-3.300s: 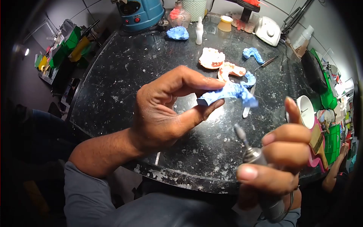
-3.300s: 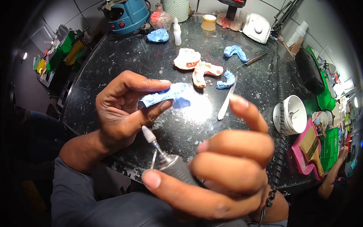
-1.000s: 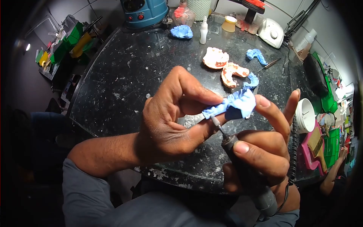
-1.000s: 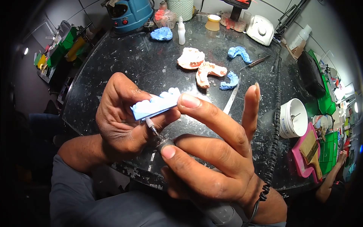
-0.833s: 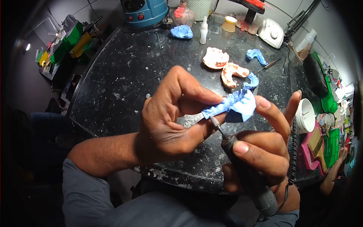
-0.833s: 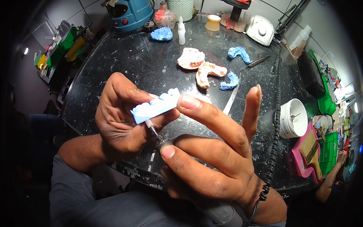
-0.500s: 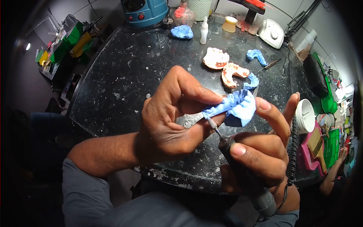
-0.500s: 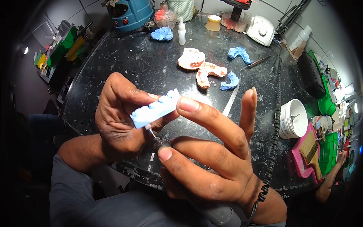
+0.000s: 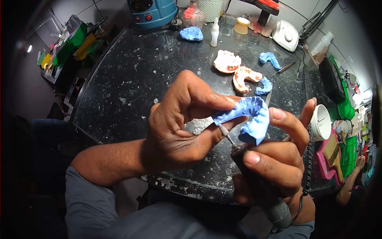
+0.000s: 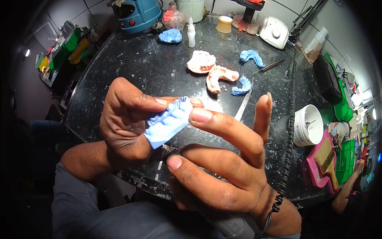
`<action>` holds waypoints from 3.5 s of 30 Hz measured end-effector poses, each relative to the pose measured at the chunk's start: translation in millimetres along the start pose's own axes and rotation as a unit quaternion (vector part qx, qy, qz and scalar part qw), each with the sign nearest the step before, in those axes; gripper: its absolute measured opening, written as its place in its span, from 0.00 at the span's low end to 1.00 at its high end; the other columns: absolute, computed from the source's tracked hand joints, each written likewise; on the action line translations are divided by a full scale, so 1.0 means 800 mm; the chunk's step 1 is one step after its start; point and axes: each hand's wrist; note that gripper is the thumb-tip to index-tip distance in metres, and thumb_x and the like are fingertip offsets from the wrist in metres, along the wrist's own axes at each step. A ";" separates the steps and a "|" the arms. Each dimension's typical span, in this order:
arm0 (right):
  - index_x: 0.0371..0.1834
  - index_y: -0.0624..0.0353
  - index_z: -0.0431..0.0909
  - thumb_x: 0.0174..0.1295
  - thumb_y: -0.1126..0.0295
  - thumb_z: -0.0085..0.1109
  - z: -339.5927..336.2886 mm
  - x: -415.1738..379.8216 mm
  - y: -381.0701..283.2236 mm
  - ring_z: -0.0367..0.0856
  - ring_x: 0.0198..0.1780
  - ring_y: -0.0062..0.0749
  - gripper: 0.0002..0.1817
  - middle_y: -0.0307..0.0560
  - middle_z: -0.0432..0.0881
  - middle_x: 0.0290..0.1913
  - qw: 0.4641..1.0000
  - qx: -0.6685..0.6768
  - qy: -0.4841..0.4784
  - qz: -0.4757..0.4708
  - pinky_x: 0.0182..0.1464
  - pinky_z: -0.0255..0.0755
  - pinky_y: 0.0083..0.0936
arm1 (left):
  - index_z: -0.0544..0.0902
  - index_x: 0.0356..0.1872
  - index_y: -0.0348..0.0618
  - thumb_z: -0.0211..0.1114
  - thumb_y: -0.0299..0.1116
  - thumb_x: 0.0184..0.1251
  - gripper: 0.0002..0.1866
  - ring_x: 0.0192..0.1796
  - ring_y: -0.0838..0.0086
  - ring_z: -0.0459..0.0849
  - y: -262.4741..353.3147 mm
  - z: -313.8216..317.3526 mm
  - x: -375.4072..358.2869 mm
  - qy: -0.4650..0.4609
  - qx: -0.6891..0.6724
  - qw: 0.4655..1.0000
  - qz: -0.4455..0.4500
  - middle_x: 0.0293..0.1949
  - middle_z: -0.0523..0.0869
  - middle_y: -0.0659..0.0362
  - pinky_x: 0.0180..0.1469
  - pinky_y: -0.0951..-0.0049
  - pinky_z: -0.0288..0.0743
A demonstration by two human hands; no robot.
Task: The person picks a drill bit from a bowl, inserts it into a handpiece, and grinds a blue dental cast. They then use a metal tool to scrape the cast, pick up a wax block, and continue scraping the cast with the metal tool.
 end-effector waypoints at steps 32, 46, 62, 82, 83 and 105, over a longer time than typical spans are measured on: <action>0.46 0.48 0.74 0.53 0.60 0.68 0.006 0.000 0.006 0.72 0.62 0.46 0.19 0.35 0.76 0.34 1.000 0.016 0.016 -0.004 0.78 0.35 0.66 | 0.63 0.48 0.37 0.60 0.13 0.65 0.17 0.61 0.50 0.82 0.003 -0.003 0.003 -0.039 0.038 0.998 -0.004 0.52 0.81 0.27 0.63 0.57 0.78; 0.48 0.47 0.71 0.57 0.59 0.66 0.004 0.001 0.006 0.72 0.64 0.48 0.18 0.36 0.76 0.36 1.000 0.012 0.006 -0.005 0.78 0.35 0.66 | 0.64 0.49 0.35 0.61 0.12 0.63 0.18 0.59 0.57 0.83 0.004 -0.001 -0.002 -0.015 0.010 1.000 -0.024 0.53 0.82 0.32 0.64 0.62 0.77; 0.50 0.48 0.69 0.59 0.60 0.65 -0.001 0.001 0.005 0.72 0.68 0.57 0.19 0.40 0.76 0.38 0.999 0.022 -0.023 0.004 0.78 0.32 0.66 | 0.65 0.48 0.34 0.65 0.13 0.64 0.18 0.50 0.72 0.88 0.002 0.009 -0.003 0.038 0.076 0.996 -0.012 0.45 0.86 0.46 0.54 0.74 0.84; 0.63 0.58 0.60 0.69 0.52 0.60 0.019 0.004 0.024 0.81 0.55 0.45 0.30 0.62 0.73 0.61 0.890 0.370 0.067 0.259 0.45 0.84 0.31 | 0.72 0.45 0.34 0.66 0.11 0.60 0.16 0.55 0.66 0.86 0.008 0.000 0.009 0.045 0.168 0.984 -0.031 0.44 0.84 0.52 0.60 0.73 0.79; 0.63 0.58 0.60 0.69 0.56 0.61 0.021 0.003 0.023 0.82 0.54 0.45 0.29 0.63 0.72 0.61 0.886 0.379 0.065 0.260 0.45 0.84 0.31 | 0.71 0.45 0.34 0.66 0.11 0.60 0.16 0.57 0.65 0.85 0.010 -0.001 0.009 0.034 0.174 0.984 -0.023 0.44 0.83 0.51 0.61 0.72 0.79; 0.63 0.59 0.63 0.67 0.81 0.53 0.023 0.006 0.022 0.83 0.52 0.36 0.22 0.56 0.74 0.59 0.870 0.388 0.089 0.291 0.47 0.83 0.31 | 0.72 0.61 0.28 0.68 0.20 0.65 0.24 0.56 0.66 0.86 0.004 0.000 0.011 0.004 0.076 0.995 -0.062 0.60 0.80 0.45 0.62 0.68 0.79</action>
Point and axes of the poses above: each hand's wrist, its own x-axis towards the middle knuckle, its own z-axis out of the palm, y = z × x
